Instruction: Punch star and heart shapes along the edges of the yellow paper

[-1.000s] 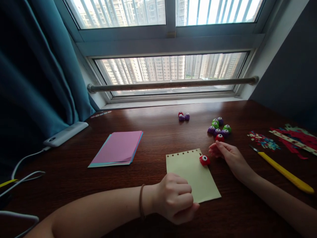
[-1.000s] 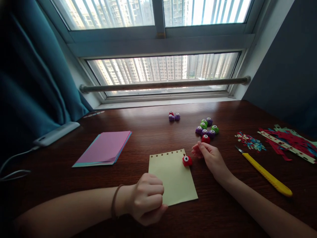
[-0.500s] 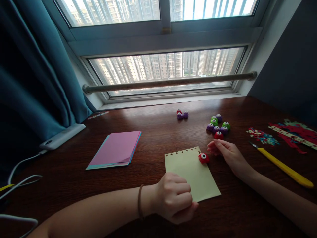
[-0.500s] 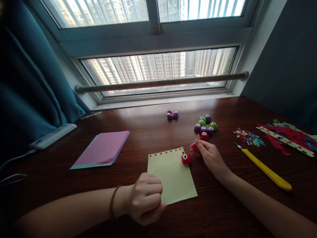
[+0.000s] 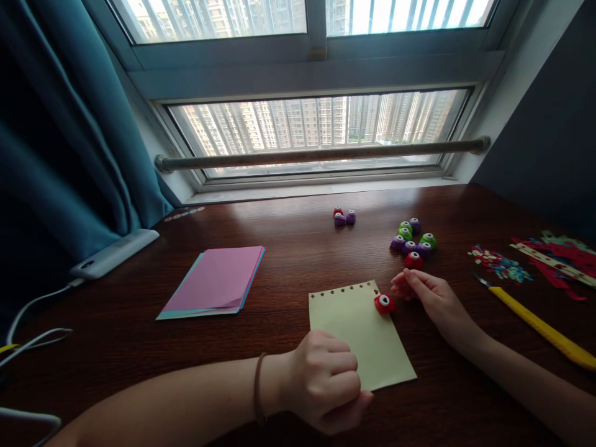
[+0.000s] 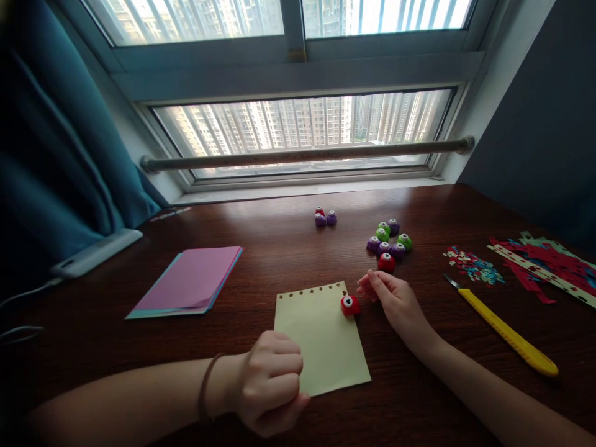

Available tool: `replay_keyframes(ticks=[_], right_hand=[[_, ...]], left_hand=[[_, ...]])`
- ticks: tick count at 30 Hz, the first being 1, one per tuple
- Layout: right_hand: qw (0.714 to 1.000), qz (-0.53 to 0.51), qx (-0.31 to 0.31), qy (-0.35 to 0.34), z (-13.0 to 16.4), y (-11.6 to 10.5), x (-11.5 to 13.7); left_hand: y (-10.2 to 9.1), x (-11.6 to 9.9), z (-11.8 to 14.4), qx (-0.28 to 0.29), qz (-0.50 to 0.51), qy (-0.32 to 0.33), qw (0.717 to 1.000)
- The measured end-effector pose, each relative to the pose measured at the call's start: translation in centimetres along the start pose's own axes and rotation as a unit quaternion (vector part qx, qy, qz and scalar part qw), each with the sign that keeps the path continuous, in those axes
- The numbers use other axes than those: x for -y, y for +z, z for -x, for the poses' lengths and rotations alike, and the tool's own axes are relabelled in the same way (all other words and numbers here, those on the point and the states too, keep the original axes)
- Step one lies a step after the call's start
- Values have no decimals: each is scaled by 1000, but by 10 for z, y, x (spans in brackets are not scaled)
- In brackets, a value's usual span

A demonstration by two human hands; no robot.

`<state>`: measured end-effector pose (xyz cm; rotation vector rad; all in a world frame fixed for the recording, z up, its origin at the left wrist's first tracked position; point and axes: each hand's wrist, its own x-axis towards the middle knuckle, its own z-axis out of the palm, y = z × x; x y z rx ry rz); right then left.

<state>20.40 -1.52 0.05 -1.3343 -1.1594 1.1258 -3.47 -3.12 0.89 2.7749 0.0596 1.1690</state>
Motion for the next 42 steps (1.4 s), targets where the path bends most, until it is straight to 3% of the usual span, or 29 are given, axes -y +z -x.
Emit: replay_keyframes(ticks=[36, 42], right_hand=[[1000, 18, -5, -9, 3, 2, 2], [1000, 12, -8, -8, 2, 2, 0]], left_hand=[[3, 0, 1, 0, -19, -3, 1000], [2, 0, 1, 20, -32, 3, 999]])
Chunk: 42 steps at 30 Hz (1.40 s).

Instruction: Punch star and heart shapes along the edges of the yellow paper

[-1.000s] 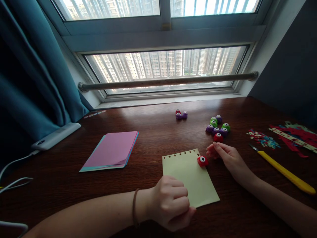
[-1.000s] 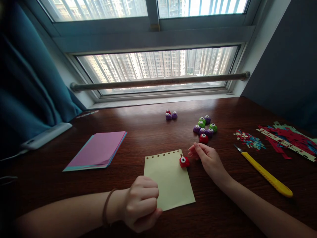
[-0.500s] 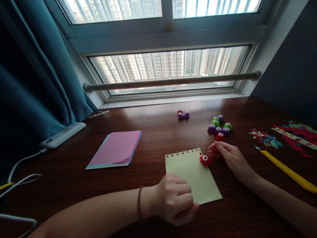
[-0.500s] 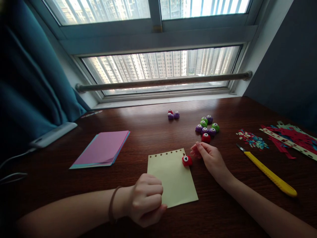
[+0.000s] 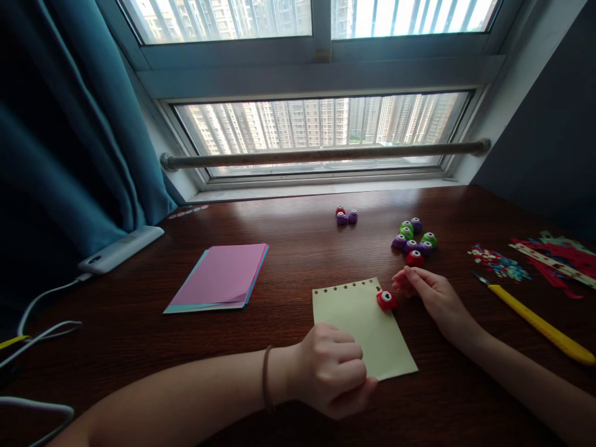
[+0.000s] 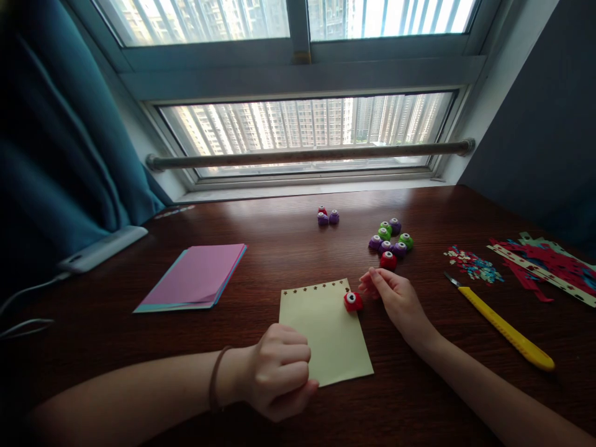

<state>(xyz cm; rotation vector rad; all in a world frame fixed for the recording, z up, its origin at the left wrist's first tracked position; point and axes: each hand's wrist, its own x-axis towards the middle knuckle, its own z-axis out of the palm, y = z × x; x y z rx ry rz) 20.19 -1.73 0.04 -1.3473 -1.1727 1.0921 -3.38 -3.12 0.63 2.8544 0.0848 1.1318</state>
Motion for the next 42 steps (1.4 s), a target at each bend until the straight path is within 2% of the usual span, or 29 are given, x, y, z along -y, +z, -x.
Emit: replay_keyframes(ticks=[8, 15, 23, 34, 39, 42], right_hand=[[1000, 4, 6, 0, 2, 0, 2], [1000, 7, 4, 1, 1, 0, 2], [1000, 9, 5, 1, 1, 1, 2], [1000, 7, 8, 2, 1, 0, 1], [1000, 8, 7, 3, 1, 1, 2], [1000, 10, 6, 2, 1, 1, 2]], left_hand=[[0, -1, 1, -14, 7, -4, 1000], [0, 0, 1, 8, -1, -1, 1000], [-3, -1, -4, -20, 14, -5, 1000], [-3, -1, -2, 2, 8, -10, 1000], [-3, -1, -4, -15, 10, -9, 1000], [-3, -2, -3, -6, 7, -11, 1000]])
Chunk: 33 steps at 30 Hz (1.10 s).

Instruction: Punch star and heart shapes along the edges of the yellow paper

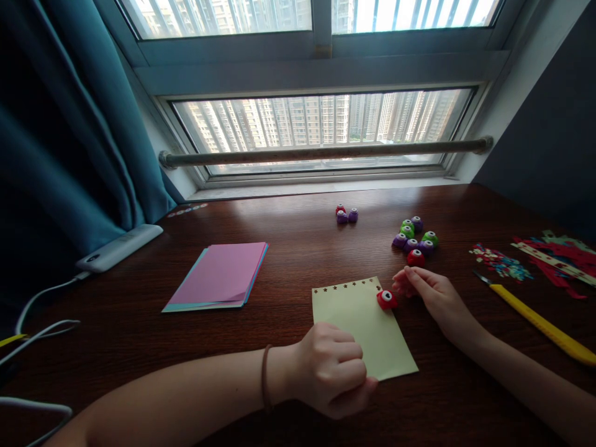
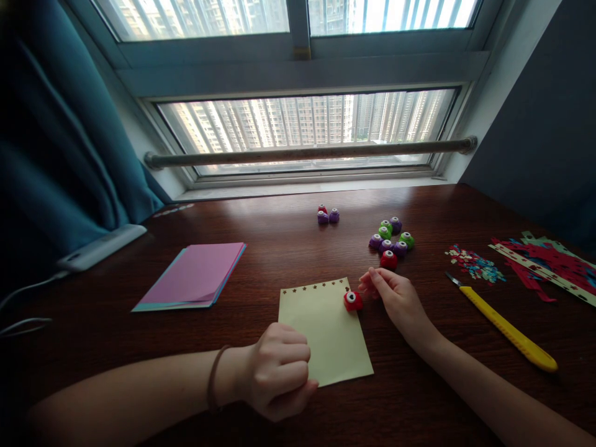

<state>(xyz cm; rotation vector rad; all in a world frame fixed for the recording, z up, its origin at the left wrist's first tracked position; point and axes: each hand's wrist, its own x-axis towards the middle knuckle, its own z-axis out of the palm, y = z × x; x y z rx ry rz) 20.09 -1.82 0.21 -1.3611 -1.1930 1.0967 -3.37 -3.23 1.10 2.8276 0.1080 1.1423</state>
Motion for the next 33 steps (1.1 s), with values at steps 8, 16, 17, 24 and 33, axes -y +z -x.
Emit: replay_keyframes(ticks=[8, 16, 17, 24, 33], right_hand=[[1000, 0, 0, -3, -1, 0, 0], [1000, 3, 0, 1, 1, -1, 0], [1000, 4, 0, 1, 1, -1, 0], [1000, 8, 1, -4, 0, -1, -1], [1000, 4, 0, -2, 0, -1, -2]], left_hand=[[0, 0, -1, -14, 3, 6, 1000], [-1, 0, -2, -14, 2, 5, 1000], [-1, 0, -2, -13, 1, 4, 1000], [0, 0, 0, 0, -6, 1, 1000], [0, 0, 0, -14, 0, 4, 1000]])
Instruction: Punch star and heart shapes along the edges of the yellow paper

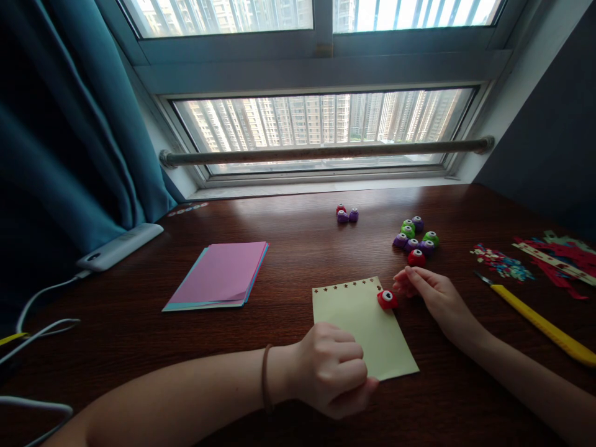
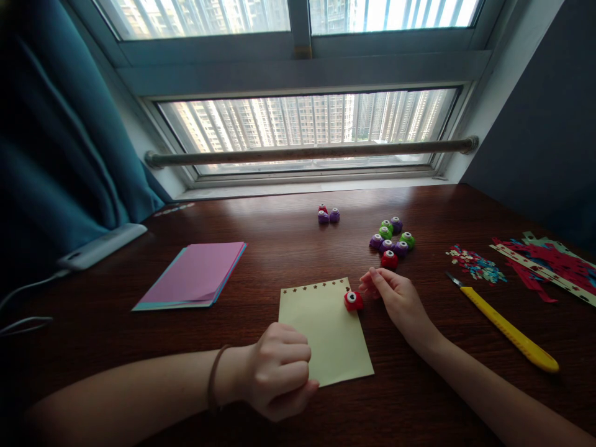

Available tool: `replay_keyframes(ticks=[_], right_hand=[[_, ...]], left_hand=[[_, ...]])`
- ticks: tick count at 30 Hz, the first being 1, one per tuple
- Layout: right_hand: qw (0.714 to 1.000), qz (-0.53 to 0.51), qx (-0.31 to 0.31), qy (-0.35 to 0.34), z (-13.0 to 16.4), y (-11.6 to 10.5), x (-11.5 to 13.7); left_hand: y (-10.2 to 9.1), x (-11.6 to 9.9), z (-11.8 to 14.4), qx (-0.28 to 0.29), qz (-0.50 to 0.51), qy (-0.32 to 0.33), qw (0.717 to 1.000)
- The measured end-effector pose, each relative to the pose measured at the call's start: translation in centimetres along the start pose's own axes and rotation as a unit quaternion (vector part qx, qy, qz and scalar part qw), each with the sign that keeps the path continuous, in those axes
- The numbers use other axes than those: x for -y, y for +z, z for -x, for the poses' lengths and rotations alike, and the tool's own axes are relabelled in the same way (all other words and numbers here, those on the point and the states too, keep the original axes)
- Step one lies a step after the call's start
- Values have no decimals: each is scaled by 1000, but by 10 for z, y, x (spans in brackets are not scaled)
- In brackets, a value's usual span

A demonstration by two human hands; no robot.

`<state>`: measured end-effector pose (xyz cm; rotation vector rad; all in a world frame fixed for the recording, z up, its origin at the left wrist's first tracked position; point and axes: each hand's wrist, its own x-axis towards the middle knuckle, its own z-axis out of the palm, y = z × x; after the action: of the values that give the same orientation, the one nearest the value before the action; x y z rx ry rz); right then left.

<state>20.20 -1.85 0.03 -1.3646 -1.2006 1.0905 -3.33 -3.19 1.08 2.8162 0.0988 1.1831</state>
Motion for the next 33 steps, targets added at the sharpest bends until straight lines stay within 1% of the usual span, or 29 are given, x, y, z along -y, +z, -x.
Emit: replay_keyframes(ticks=[20, 25, 33], right_hand=[[1000, 9, 2, -3, 0, 0, 2], [1000, 3, 0, 1, 0, -1, 2], [1000, 2, -2, 5, 0, 0, 2]], left_hand=[[0, 0, 0, 4, -4, 1, 1000], [1, 0, 2, 22, -7, -4, 1000], [0, 0, 2, 28, -11, -4, 1000]])
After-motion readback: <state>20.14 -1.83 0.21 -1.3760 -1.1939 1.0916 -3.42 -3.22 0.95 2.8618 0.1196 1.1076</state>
